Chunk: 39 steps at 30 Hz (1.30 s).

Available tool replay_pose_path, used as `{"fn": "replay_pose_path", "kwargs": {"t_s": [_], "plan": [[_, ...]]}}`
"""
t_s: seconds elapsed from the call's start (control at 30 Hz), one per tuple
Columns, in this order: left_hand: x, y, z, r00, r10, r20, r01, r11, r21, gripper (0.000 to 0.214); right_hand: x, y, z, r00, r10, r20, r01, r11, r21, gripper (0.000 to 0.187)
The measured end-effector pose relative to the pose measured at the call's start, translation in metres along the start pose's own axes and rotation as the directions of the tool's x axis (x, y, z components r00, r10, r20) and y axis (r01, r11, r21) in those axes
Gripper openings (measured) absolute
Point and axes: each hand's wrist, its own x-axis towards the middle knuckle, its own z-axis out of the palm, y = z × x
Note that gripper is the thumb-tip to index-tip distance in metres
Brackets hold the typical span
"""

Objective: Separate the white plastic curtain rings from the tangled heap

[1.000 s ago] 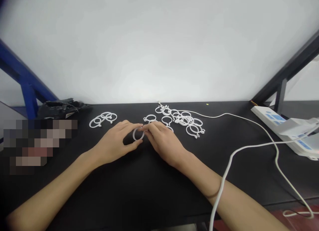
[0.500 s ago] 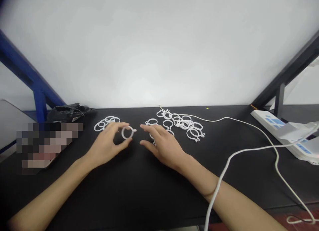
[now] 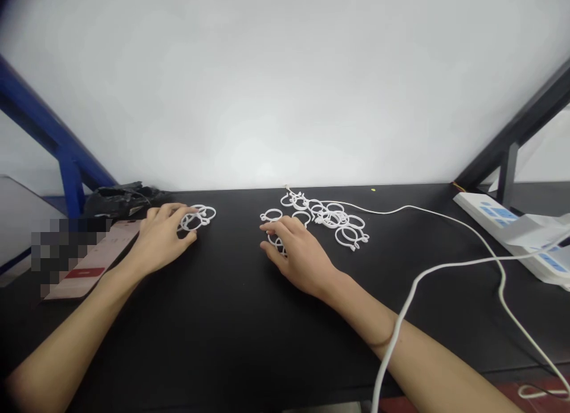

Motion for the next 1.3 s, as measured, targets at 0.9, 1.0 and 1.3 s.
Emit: {"fn": "replay_pose_path", "kwargs": {"t_s": [0.9,1.0,1.3], "plan": [[-0.001,0.02,-0.012,0.999,0.039,-0.018,-0.04,0.997,-0.068,0.04,0.002,0.006,-0.003,0.973,0.116,0.2,-0.035,0.928,-0.37,0.009],[-0.003,0.028,-0.011,0.995,0.095,-0.036,-0.099,0.984,-0.146,0.036,0.002,0.005,-0.004,0.982,0.083,0.17,-0.021,0.942,-0.335,0.009],[-0.02,0.077,-0.01,0.946,0.313,-0.078,-0.316,0.852,-0.418,0.037,0.001,-0.001,-0.001,0.993,-0.102,0.06,0.116,0.943,-0.312,0.009]]}}
